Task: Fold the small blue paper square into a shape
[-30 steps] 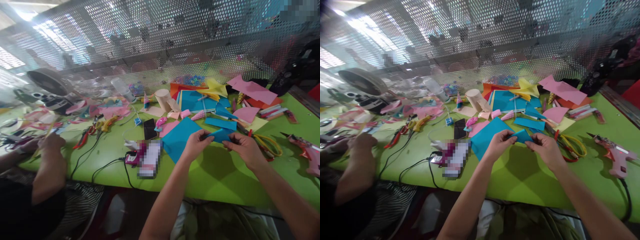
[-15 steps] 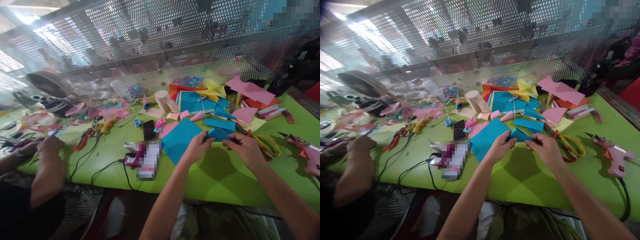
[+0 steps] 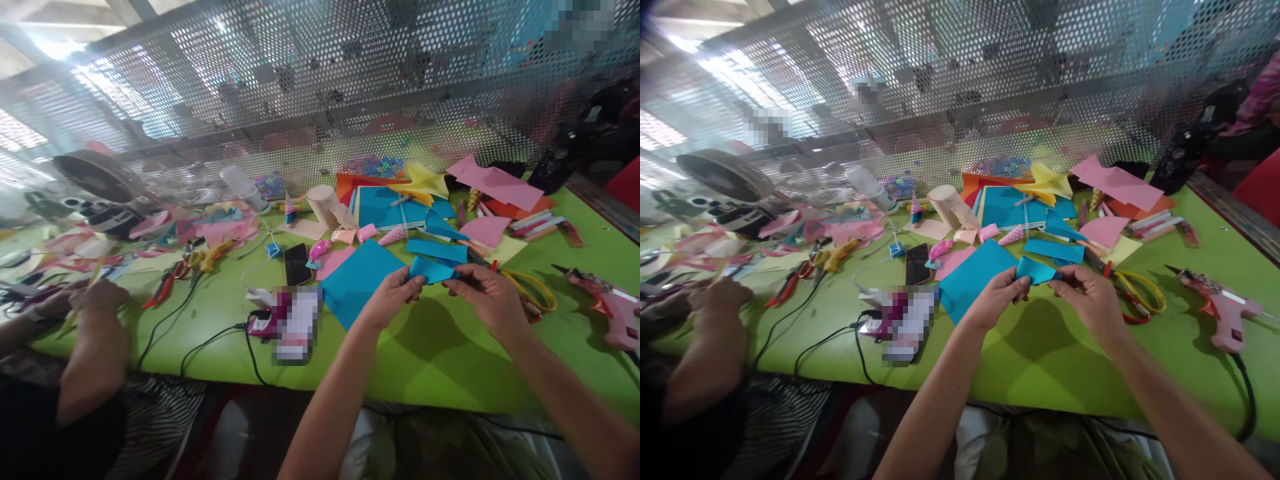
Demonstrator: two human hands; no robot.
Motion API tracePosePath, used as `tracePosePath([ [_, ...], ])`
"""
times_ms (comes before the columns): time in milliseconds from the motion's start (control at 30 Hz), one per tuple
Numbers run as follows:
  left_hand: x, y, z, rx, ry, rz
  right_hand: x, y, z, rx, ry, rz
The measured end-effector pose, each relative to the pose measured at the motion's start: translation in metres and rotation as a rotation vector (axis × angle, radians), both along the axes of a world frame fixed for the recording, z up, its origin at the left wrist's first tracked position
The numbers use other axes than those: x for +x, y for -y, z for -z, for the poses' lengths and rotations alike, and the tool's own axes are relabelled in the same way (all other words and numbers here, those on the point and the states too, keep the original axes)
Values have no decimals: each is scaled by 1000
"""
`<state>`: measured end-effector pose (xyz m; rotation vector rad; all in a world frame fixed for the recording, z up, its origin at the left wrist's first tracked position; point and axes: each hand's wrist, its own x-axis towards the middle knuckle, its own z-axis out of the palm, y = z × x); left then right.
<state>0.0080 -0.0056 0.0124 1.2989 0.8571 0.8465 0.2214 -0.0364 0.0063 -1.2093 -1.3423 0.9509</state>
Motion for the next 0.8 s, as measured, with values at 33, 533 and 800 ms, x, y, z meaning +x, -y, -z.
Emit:
tracePosePath([
  [33, 0, 0, 0, -3, 1, 3, 0, -1, 1, -2, -6, -6],
  [533, -2, -1, 1, 167, -195, -27, 1, -3, -1, -99, -60, 22],
  [800, -5, -3, 3, 171, -216, -95, 8, -8, 8, -113, -271, 87],
])
